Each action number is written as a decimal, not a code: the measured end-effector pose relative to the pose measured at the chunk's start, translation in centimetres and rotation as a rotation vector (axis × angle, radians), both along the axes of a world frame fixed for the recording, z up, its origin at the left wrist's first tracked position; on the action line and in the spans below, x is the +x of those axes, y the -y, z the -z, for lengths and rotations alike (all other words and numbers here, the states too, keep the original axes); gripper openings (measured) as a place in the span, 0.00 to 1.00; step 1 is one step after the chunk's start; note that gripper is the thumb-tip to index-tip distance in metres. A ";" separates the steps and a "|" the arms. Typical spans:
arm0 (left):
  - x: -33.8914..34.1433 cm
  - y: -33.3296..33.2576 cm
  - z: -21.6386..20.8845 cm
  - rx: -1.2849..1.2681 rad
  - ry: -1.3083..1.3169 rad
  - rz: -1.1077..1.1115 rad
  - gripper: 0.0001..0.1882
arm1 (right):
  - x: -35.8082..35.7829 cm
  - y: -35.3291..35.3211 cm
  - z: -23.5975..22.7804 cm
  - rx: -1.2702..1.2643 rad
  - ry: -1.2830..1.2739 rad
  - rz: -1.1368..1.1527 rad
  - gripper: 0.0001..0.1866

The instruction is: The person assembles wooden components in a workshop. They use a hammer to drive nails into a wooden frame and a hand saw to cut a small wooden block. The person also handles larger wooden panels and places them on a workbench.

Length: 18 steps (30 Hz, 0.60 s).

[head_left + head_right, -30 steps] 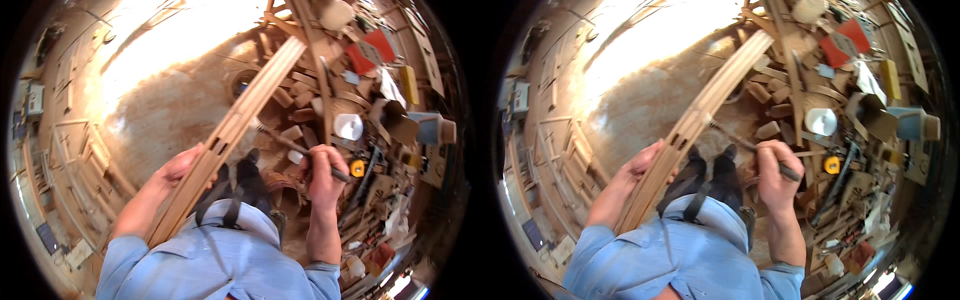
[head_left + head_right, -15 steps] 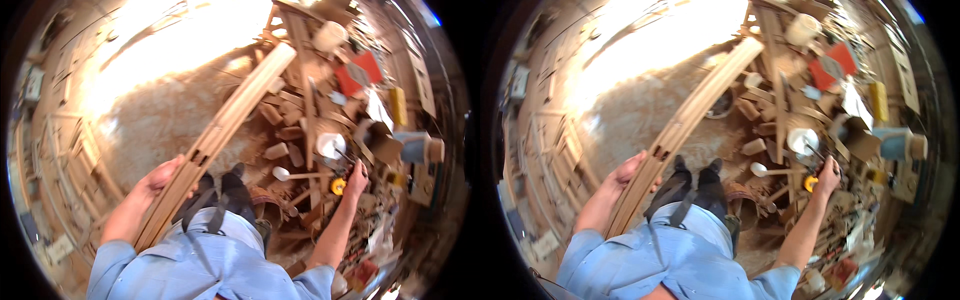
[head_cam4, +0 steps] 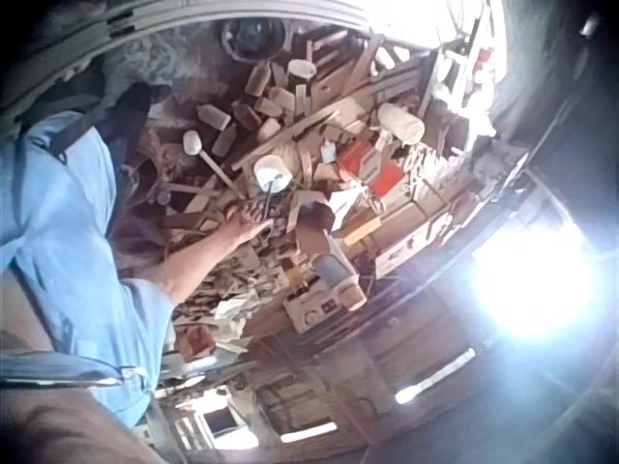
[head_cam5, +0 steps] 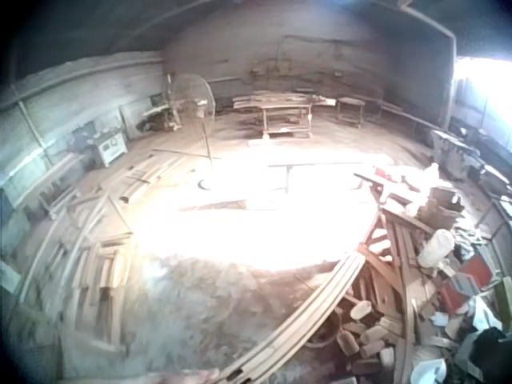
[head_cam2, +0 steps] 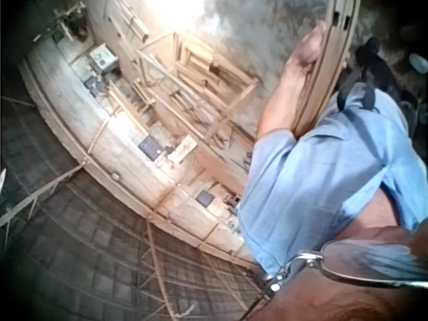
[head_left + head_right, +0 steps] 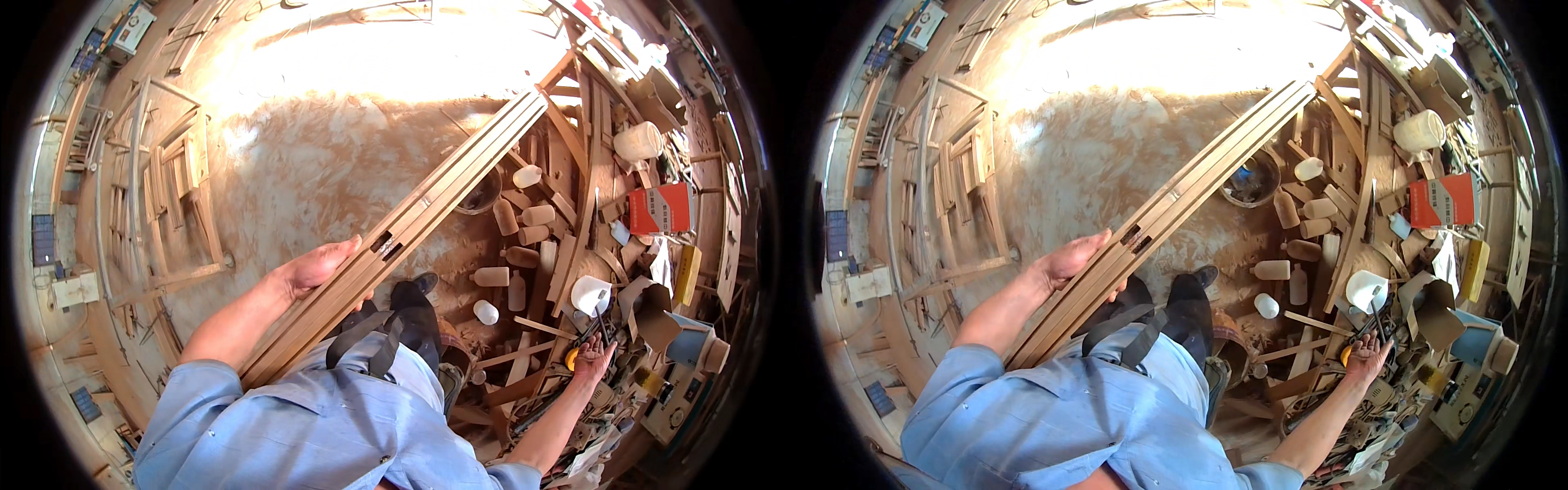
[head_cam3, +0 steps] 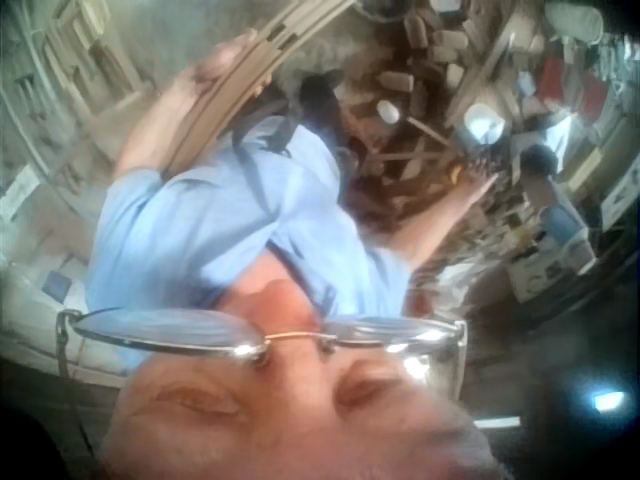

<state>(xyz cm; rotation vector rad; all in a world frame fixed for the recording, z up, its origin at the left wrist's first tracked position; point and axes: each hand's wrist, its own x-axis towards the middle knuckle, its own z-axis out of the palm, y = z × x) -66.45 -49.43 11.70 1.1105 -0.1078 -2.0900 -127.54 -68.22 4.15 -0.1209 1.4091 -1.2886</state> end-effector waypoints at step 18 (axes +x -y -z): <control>12.5 -16.8 0.6 -0.010 -0.027 -0.201 0.34 | 36.8 -17.5 1.0 0.200 0.064 -0.916 0.15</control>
